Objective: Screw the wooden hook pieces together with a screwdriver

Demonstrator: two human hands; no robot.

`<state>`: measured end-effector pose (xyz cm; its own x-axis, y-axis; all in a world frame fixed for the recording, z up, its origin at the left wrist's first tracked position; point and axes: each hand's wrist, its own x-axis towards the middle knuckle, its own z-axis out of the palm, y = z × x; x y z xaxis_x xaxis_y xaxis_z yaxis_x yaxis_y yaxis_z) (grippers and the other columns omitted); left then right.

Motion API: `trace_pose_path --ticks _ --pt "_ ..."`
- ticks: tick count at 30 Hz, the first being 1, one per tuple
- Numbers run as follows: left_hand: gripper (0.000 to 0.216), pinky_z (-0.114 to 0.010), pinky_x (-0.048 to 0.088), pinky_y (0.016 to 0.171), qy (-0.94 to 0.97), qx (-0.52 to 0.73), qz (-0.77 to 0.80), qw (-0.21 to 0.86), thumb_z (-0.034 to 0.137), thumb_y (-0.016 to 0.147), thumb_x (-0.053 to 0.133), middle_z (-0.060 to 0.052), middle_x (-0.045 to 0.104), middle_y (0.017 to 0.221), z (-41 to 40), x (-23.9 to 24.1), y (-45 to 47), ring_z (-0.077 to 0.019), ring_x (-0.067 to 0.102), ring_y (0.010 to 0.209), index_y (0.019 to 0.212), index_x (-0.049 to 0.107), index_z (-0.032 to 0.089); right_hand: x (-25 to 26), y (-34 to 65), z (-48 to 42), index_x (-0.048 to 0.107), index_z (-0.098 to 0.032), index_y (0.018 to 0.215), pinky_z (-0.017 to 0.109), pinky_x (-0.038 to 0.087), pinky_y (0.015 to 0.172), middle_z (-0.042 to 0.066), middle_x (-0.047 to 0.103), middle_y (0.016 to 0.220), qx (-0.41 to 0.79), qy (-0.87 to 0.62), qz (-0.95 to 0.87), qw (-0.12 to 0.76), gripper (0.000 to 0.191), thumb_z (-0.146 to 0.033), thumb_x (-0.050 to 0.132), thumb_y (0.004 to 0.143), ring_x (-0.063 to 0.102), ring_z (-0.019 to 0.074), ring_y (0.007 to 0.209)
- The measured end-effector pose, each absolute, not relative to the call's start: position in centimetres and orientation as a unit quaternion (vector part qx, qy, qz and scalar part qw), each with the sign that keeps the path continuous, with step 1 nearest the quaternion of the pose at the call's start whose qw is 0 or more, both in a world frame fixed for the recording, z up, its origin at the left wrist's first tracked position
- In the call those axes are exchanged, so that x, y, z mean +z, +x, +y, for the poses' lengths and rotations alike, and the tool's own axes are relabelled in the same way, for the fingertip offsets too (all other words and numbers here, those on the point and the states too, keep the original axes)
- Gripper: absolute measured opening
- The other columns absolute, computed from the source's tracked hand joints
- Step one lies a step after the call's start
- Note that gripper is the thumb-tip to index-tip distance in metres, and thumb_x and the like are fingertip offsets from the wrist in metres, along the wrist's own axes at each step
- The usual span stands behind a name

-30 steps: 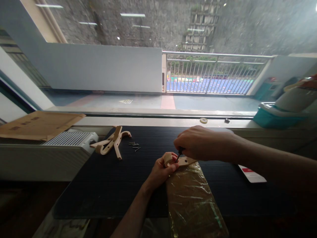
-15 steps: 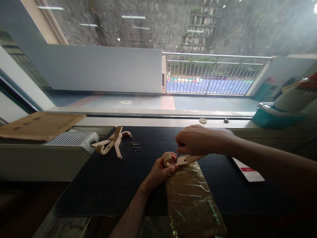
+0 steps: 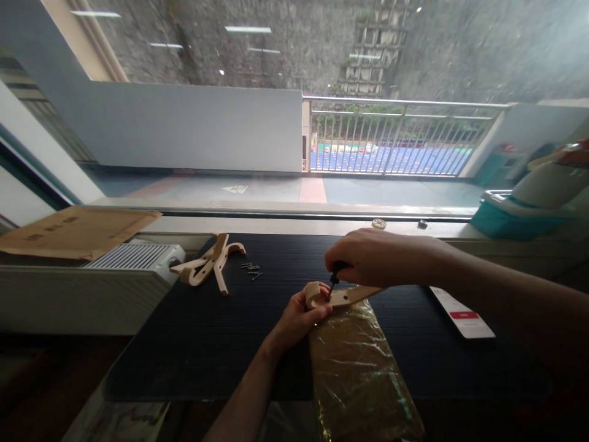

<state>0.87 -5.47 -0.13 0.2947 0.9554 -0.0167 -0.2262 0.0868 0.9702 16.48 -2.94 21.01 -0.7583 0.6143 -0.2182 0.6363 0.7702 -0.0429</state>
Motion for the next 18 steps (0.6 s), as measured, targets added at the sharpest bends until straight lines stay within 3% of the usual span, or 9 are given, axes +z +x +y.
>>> trace_pose_path --ticks 7,12,18 --pt "0.032 -0.023 0.043 0.079 0.480 0.457 0.368 0.652 0.025 0.067 0.074 -0.003 0.058 0.104 -5.49 0.02 0.90 -0.0139 0.055 0.087 0.094 0.059 0.018 20.70 16.44 -3.39 0.067 -0.017 0.086 0.026 0.026 0.052 0.005 0.066 0.073 -0.016 0.359 0.927 0.111 0.027 -0.033 0.046 0.084 0.050 0.0135 0.061" --pt "0.029 -0.022 0.042 0.082 0.479 0.462 0.360 0.654 0.024 0.067 0.074 -0.002 0.058 0.106 -5.50 0.03 0.87 -0.0141 0.055 0.091 0.090 0.059 0.018 21.13 16.56 -3.31 0.068 -0.024 0.088 0.025 0.027 0.054 0.000 0.066 0.073 -0.023 0.330 0.940 0.083 0.018 -0.026 0.052 0.079 0.051 0.0116 0.062" --pt "0.032 -0.025 0.042 0.086 0.478 0.459 0.373 0.650 0.027 0.066 0.074 -0.003 0.060 0.108 -5.52 0.03 0.88 -0.0174 0.056 0.095 0.092 0.059 0.018 21.03 16.74 -3.14 0.067 -0.021 0.084 0.025 0.026 0.053 0.001 0.064 0.071 -0.039 0.314 0.945 0.083 0.019 -0.022 0.049 0.081 0.048 0.0115 0.062"
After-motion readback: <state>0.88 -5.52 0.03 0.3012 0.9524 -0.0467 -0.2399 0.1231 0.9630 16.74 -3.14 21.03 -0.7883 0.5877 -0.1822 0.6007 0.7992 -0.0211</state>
